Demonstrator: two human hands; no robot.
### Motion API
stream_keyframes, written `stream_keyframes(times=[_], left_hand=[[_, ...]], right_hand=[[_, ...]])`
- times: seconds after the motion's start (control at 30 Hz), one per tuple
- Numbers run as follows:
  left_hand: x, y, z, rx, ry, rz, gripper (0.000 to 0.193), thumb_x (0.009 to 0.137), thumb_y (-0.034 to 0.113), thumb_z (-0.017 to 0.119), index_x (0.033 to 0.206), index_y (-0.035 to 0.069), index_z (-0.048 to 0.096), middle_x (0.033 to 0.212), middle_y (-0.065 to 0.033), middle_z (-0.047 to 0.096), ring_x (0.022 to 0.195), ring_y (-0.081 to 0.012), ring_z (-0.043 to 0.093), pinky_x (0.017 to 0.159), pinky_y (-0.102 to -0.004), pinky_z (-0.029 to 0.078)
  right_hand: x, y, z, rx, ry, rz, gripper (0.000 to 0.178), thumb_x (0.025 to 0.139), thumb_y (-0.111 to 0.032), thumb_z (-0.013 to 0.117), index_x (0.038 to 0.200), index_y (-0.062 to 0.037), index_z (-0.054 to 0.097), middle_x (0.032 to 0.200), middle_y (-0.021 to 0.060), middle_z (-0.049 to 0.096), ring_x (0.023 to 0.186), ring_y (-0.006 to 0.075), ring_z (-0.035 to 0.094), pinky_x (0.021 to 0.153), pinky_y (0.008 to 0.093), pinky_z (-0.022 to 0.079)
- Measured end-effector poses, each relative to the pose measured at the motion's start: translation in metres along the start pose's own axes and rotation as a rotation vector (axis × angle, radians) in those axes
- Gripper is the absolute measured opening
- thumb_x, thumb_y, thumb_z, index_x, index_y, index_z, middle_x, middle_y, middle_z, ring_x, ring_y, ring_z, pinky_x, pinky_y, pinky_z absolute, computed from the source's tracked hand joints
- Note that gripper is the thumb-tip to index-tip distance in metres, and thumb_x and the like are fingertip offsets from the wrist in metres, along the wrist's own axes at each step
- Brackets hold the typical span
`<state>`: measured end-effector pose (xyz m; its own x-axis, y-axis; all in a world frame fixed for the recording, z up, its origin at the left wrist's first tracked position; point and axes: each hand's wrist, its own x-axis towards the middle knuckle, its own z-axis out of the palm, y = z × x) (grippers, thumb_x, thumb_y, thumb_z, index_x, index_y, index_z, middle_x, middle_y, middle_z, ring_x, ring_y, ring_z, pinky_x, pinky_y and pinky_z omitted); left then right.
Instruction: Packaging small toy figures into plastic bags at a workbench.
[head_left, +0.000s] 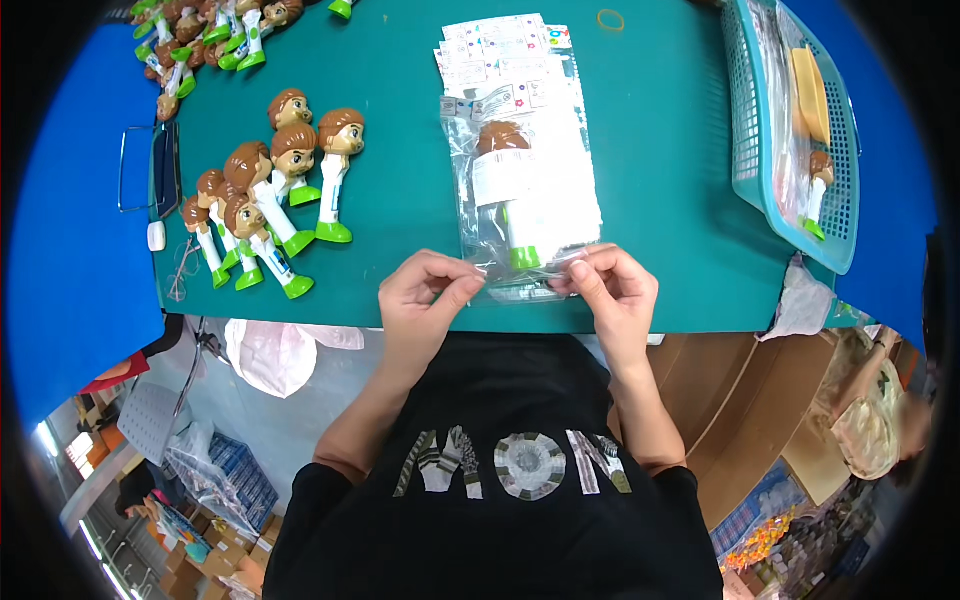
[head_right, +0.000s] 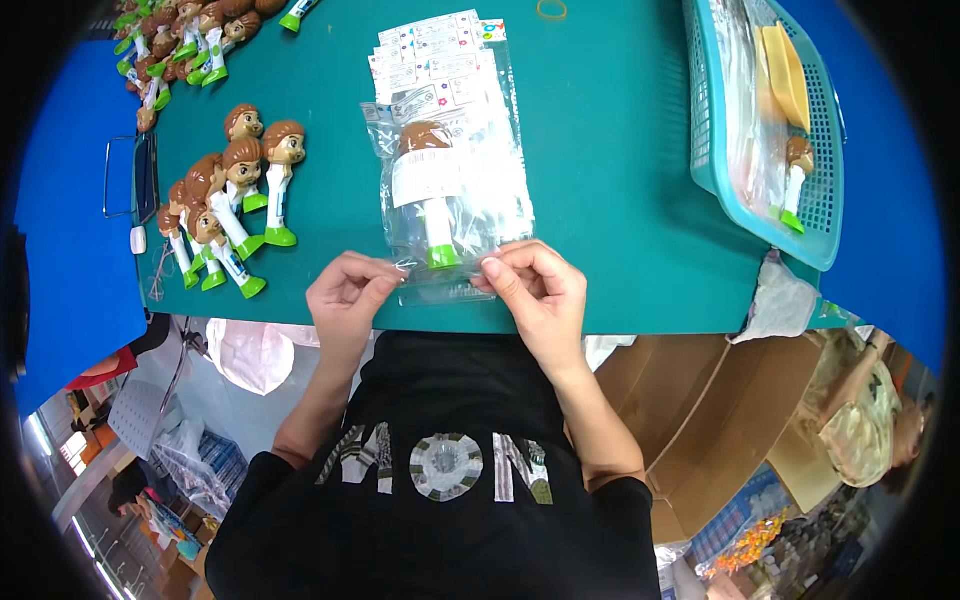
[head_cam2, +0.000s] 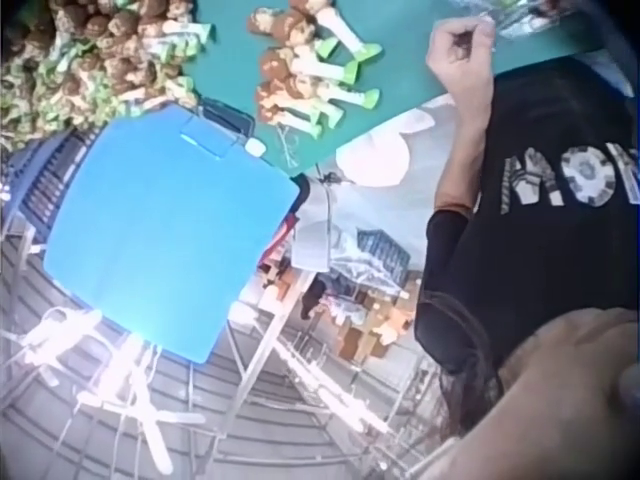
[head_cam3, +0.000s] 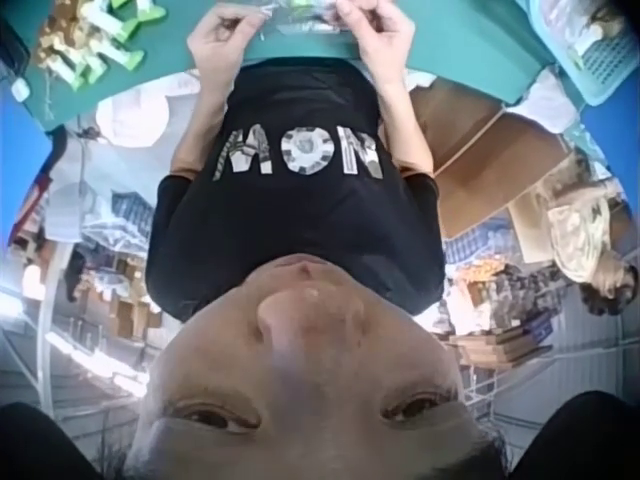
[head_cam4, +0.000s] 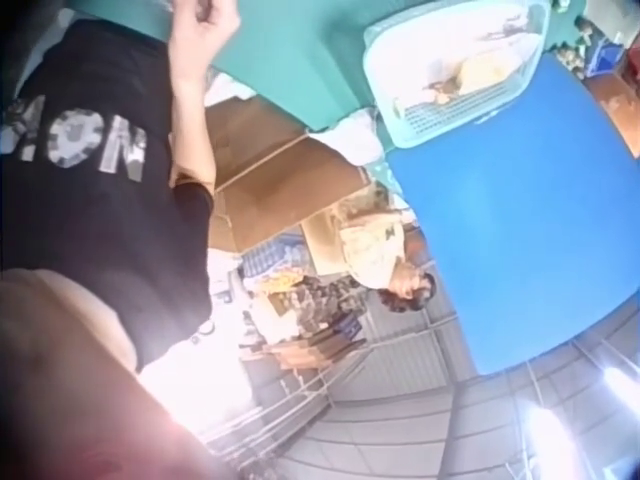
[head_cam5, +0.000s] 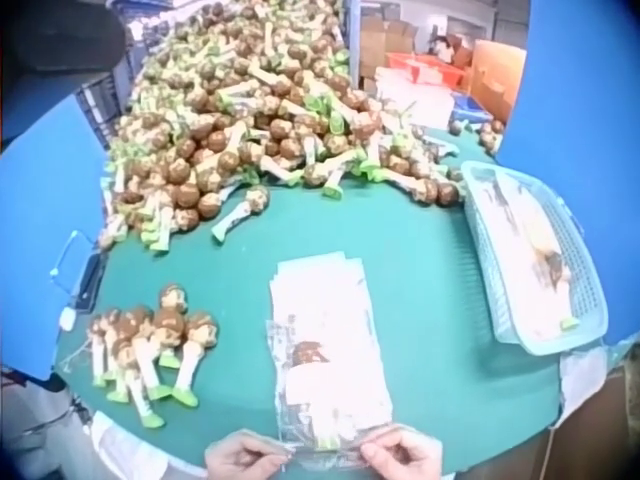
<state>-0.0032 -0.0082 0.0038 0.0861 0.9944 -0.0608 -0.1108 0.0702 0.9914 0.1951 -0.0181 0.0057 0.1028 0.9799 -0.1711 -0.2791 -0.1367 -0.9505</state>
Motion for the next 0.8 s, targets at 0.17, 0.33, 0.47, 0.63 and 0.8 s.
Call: stream_keyframes(times=[0.17,0.33,0.47,0.63,0.8], left_hand=[[-0.005,-0.007,0.003,0.017,0.066,-0.172,0.010,0.084,0.001,0.065,0.081,-0.005,0.058,0.071,-0.0028,0.059,0.063,-0.0039,0.054,0.056,-0.0157,0.042],[-0.011,-0.003,0.004,0.099,0.066,-0.236,0.010,0.084,0.002,0.064,0.080,-0.004,0.057,0.074,-0.0079,0.063,0.067,-0.0075,0.059,0.064,-0.0200,0.049],[-0.010,0.009,0.005,0.393,0.081,-0.182,0.014,0.082,0.006,0.067,0.073,-0.003,0.059,0.063,-0.0020,0.057,0.052,-0.0024,0.047,0.048,-0.0175,0.035],[-0.013,0.011,0.002,0.586,0.039,-0.129,0.016,0.082,0.006,0.067,0.072,-0.003,0.059,0.054,0.0046,0.047,0.046,0.0018,0.033,0.042,-0.0176,0.022],[-0.017,0.012,0.005,0.540,0.058,-0.157,0.015,0.084,0.006,0.065,0.074,-0.003,0.059,0.058,0.0044,0.049,0.048,0.0019,0.033,0.042,-0.0178,0.024]], right_hand=[[-0.012,0.012,0.002,-0.177,0.088,-0.028,0.010,0.086,-0.003,0.062,0.079,0.0035,0.059,0.080,0.0075,0.061,0.067,0.0103,0.061,0.061,0.0213,0.050],[-0.021,0.012,0.007,-0.311,0.140,-0.064,0.012,0.084,-0.002,0.064,0.075,0.0028,0.059,0.078,0.0052,0.061,0.066,0.0080,0.058,0.057,0.0187,0.046],[-0.021,0.012,0.010,-0.351,0.144,-0.112,0.014,0.084,-0.003,0.065,0.074,0.0025,0.058,0.077,0.0043,0.060,0.063,0.0062,0.055,0.054,0.0180,0.042],[-0.022,0.014,0.009,-0.362,0.133,-0.133,0.015,0.085,-0.002,0.064,0.073,0.0018,0.056,0.076,0.0036,0.059,0.062,0.0052,0.052,0.054,0.0176,0.041],[-0.022,0.016,0.010,-0.409,0.135,-0.127,0.016,0.085,-0.002,0.064,0.072,0.0010,0.055,0.075,0.0023,0.058,0.061,0.0043,0.051,0.054,0.0171,0.040]])
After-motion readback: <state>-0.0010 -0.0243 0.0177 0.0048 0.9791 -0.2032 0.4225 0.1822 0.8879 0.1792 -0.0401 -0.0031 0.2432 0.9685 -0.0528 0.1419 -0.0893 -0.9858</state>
